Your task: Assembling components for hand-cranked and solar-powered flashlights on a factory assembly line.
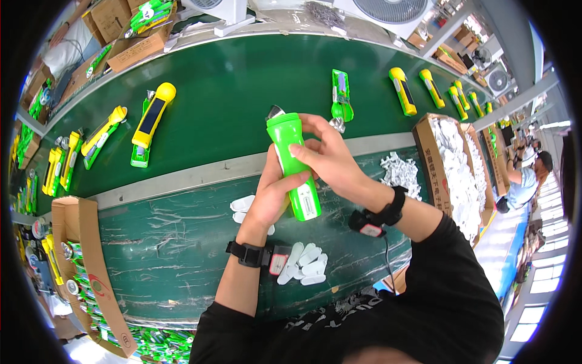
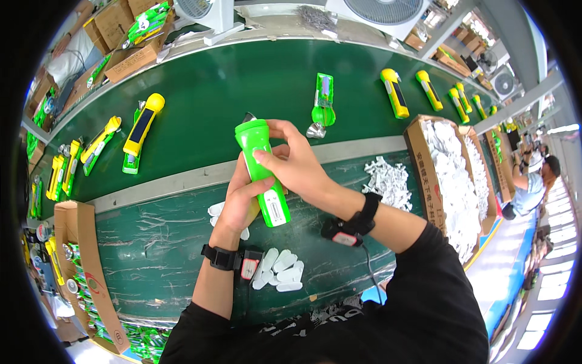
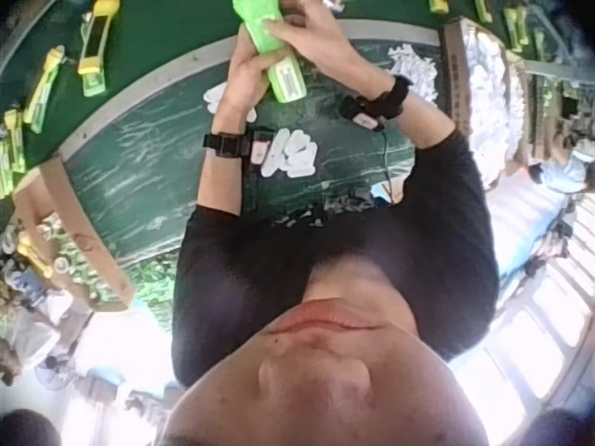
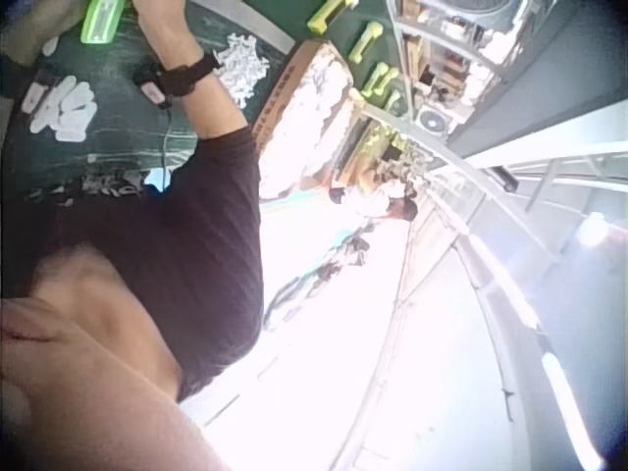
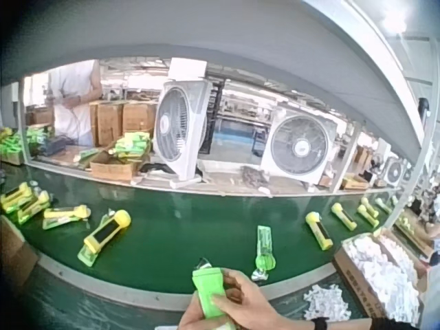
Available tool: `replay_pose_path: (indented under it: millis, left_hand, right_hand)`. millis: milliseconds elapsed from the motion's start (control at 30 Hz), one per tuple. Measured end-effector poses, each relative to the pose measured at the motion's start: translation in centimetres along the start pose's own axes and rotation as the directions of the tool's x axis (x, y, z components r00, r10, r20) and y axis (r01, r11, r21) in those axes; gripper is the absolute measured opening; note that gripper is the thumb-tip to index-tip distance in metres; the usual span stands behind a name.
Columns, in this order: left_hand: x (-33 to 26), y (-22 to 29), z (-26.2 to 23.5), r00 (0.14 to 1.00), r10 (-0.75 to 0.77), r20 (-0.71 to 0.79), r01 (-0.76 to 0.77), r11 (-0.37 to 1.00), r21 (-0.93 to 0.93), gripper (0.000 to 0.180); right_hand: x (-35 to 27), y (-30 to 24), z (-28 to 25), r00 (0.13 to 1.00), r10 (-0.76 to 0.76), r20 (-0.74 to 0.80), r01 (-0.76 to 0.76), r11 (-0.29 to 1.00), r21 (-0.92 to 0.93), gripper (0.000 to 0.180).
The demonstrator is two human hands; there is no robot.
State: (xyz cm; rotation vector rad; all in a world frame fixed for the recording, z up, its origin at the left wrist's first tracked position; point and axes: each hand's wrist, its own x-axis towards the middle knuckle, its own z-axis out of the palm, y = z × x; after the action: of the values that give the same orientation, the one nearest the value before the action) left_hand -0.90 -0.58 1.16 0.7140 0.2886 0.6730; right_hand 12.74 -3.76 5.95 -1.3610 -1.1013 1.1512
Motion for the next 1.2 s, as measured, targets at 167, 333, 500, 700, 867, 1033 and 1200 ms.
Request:
replay_pose_path:
  millis: [167,333,500,700,867,1033,1200]
  left_hand:
    - [0.6,-0.9,0.1,0.989,0.127,0.072,-0.124,0.991,-0.042,0.068]
    - [0.1,-0.6,0.1,0.998,0.046,0.046,-0.046,0.999,-0.006,0.079]
    - [0.5,-0.9,1.2,0.991,0.017,0.131,-0.021,0.999,0.028,0.071]
    - [1.0,-0.9,0.2,0.983,-0.006,0.183,-0.006,0.998,0.064,0.058]
    - [0.7,1.8,-0.6,0.977,0.212,-0.005,-0.201,0.933,0.297,0.051]
    - [4.0,5.7,0.2,0.947,0.29,-0.137,-0.079,0.623,0.778,0.049]
    - [11.1,4.9,1.1,0.892,0.357,-0.278,0.208,0.222,0.952,0.051]
  right_hand:
    - [-0.7,-0.5,0.2,0.992,-0.126,0.0,0.125,0.991,0.046,0.059]
    - [-1.2,-1.0,1.3,0.995,-0.018,-0.096,0.023,0.999,0.045,0.057]
    - [-2.8,-1.2,0.1,0.979,-0.071,-0.191,0.084,0.995,0.061,0.053]
    - [-0.4,3.0,-4.5,0.954,-0.097,-0.282,0.276,0.647,0.711,0.044]
    - [0.7,7.2,-3.8,0.992,-0.127,-0.009,-0.006,-0.111,0.994,0.043]
    - [1.4,6.3,-3.0,0.96,-0.25,0.125,-0.175,-0.188,0.966,0.048]
    - [1.6,8.3,-4.3,0.917,-0.388,0.092,-0.193,-0.23,0.954,0.057]
